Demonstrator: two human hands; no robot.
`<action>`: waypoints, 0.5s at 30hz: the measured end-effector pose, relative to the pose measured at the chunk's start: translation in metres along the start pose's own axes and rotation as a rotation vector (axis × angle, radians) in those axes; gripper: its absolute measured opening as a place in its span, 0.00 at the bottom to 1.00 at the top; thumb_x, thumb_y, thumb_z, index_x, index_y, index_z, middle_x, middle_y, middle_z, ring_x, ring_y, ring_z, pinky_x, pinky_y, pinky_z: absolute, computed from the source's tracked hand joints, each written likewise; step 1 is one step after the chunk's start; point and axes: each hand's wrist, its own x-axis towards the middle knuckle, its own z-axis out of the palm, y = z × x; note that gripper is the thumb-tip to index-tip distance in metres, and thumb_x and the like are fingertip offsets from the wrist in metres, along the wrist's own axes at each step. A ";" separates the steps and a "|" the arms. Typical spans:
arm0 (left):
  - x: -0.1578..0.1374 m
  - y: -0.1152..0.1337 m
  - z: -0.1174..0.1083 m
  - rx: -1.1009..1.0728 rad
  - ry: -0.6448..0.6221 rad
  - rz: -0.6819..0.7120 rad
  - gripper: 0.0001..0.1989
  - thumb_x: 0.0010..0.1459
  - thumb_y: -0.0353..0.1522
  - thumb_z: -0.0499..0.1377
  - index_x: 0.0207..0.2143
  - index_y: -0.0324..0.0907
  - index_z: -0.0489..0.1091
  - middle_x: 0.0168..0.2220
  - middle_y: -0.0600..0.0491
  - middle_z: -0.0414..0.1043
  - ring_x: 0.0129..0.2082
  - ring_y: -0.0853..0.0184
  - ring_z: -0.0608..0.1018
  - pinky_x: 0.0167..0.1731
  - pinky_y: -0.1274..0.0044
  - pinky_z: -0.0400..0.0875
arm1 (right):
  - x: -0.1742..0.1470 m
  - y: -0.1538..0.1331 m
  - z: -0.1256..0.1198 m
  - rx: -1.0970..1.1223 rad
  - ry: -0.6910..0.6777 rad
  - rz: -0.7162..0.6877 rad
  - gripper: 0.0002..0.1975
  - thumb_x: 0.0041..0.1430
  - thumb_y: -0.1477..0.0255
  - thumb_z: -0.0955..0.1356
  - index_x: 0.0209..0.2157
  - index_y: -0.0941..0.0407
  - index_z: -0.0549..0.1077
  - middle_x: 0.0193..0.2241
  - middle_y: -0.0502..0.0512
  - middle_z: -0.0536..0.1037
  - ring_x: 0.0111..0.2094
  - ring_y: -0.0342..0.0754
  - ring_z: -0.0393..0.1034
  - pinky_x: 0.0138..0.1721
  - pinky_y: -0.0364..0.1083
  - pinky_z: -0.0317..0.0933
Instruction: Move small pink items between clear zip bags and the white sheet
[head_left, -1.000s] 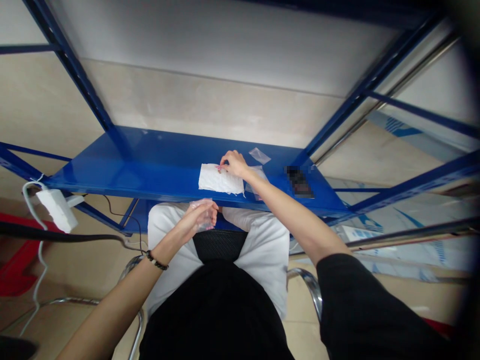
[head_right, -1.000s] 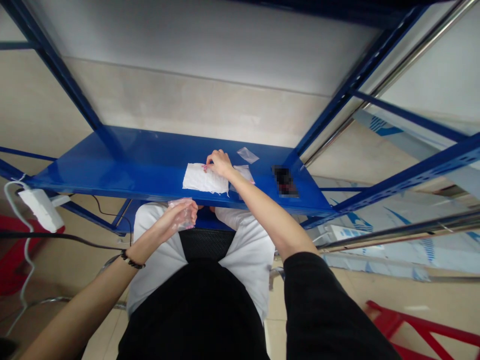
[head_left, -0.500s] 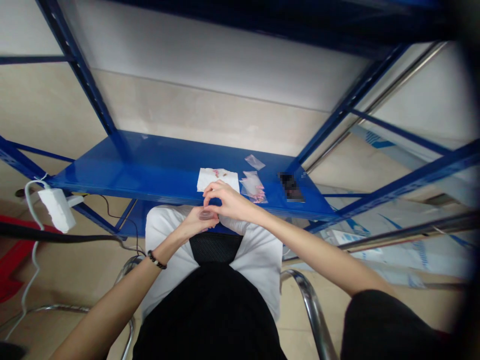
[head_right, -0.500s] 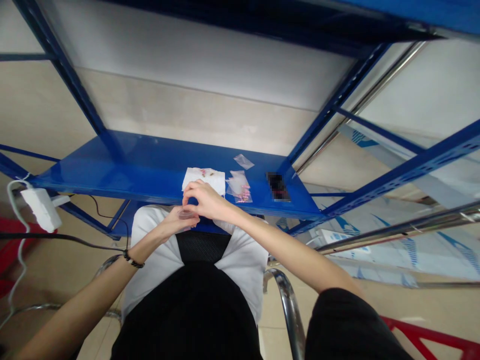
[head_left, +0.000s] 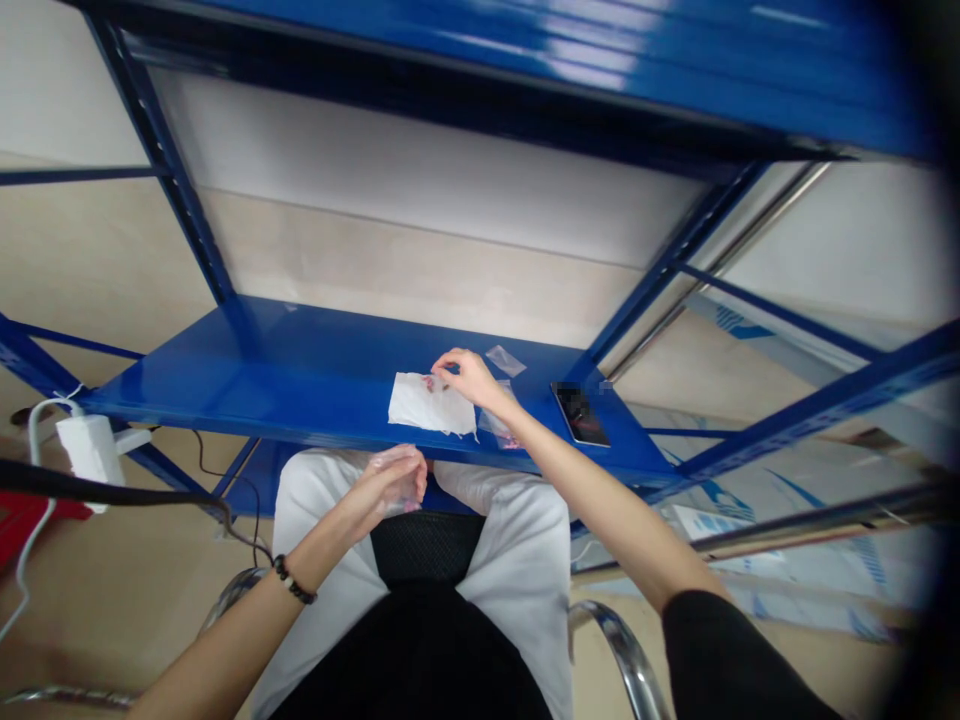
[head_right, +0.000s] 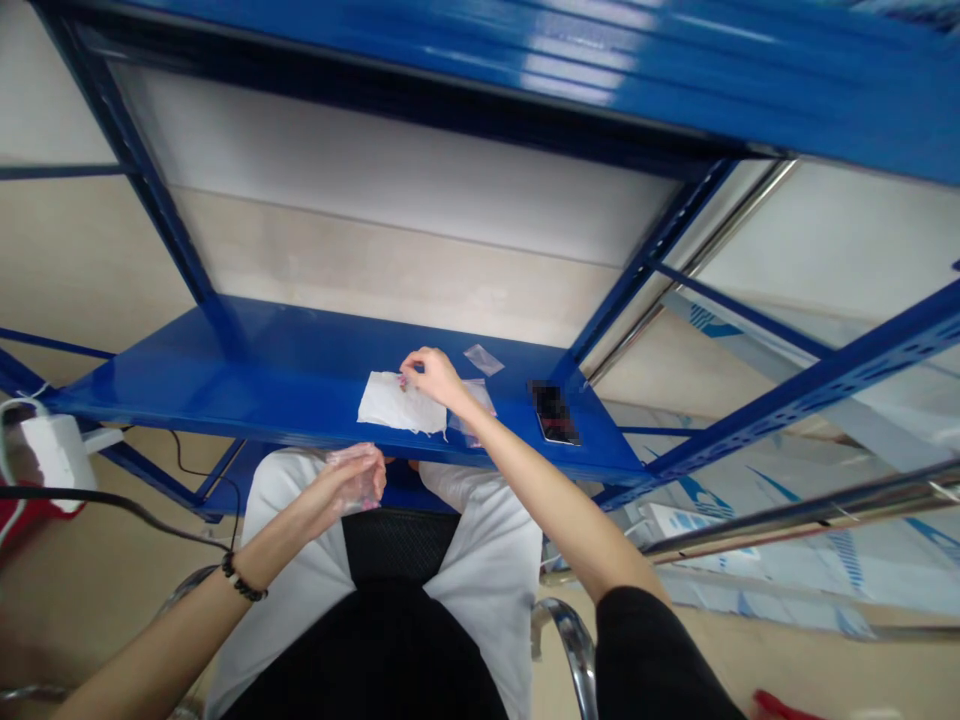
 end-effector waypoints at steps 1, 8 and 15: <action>0.000 0.000 0.000 -0.057 0.006 0.006 0.11 0.58 0.38 0.62 0.34 0.38 0.70 0.25 0.53 0.68 0.24 0.70 0.72 0.24 0.79 0.66 | 0.008 0.015 0.002 -0.021 0.003 0.092 0.07 0.58 0.77 0.67 0.33 0.57 0.79 0.35 0.55 0.81 0.38 0.48 0.74 0.43 0.45 0.63; -0.001 0.006 0.001 -0.279 0.018 0.094 0.08 0.59 0.35 0.61 0.35 0.40 0.68 0.26 0.55 0.64 0.26 0.71 0.71 0.28 0.78 0.67 | 0.019 0.049 0.022 -0.090 -0.069 0.176 0.06 0.54 0.76 0.70 0.31 0.55 0.81 0.31 0.52 0.83 0.33 0.46 0.76 0.37 0.40 0.63; -0.001 0.001 0.001 -0.231 0.019 0.054 0.09 0.59 0.36 0.62 0.35 0.40 0.68 0.26 0.55 0.65 0.25 0.71 0.71 0.24 0.80 0.64 | 0.011 0.039 0.033 -0.195 -0.074 0.234 0.07 0.54 0.64 0.73 0.28 0.53 0.81 0.32 0.54 0.82 0.37 0.50 0.75 0.39 0.42 0.61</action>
